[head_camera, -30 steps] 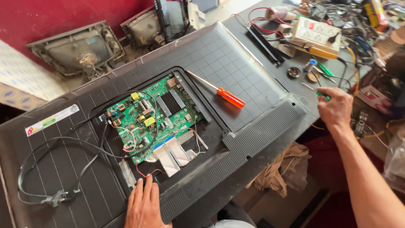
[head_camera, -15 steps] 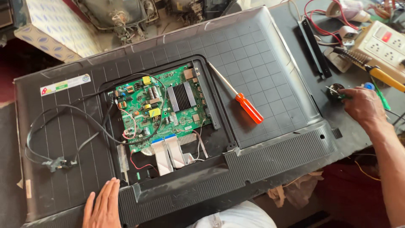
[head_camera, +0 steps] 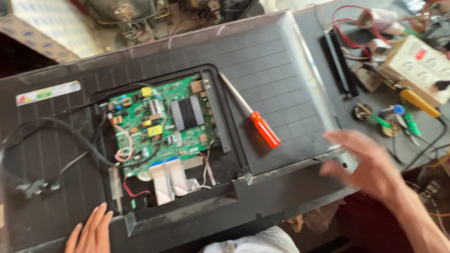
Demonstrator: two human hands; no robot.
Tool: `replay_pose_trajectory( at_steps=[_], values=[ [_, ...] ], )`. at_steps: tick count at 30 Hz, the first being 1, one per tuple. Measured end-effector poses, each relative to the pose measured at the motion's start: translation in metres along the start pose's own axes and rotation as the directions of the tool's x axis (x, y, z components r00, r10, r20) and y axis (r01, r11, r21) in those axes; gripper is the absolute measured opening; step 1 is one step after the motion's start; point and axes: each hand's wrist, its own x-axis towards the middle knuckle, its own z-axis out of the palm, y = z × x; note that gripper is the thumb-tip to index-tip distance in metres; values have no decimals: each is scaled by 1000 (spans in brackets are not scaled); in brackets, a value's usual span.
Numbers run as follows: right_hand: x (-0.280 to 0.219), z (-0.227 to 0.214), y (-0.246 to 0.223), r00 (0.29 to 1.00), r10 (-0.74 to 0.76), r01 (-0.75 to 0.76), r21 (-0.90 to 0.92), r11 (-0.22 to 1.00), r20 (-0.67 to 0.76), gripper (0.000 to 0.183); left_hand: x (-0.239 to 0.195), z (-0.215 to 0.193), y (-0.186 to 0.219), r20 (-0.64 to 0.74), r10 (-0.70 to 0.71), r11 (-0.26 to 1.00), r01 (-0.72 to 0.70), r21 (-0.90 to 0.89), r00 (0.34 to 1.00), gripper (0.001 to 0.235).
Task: The person uses a screwdriver to pry and remove the back casing of a flat-screen television. They then detach and remove a set of ribbon cables from the internal circuitry.
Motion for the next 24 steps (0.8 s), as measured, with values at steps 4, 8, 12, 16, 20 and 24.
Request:
replay_pose_trajectory(
  at_steps=[4,8,12,16,20,24],
  values=[
    [4,36,-77,861,-363,466,-266,843,356,128,23,-54,12,243,144,987,-121,-107,959,73],
    [12,56,-106,844,-145,350,-325,879,516,112,47,-83,27,337,140,983,-88,-164,931,92],
    [6,59,-109,844,-80,334,-405,851,530,101,51,-95,41,343,108,985,-54,-162,933,89],
    [-5,65,-106,882,-113,318,-399,860,458,98,49,-104,47,356,78,994,-44,-101,931,85],
    [-10,70,-105,901,-125,304,-397,866,416,89,47,-106,51,334,74,994,-42,-101,940,84],
    [-4,68,-106,876,-91,314,-419,852,473,94,45,-101,43,338,120,989,-83,-124,933,89]
  ],
)
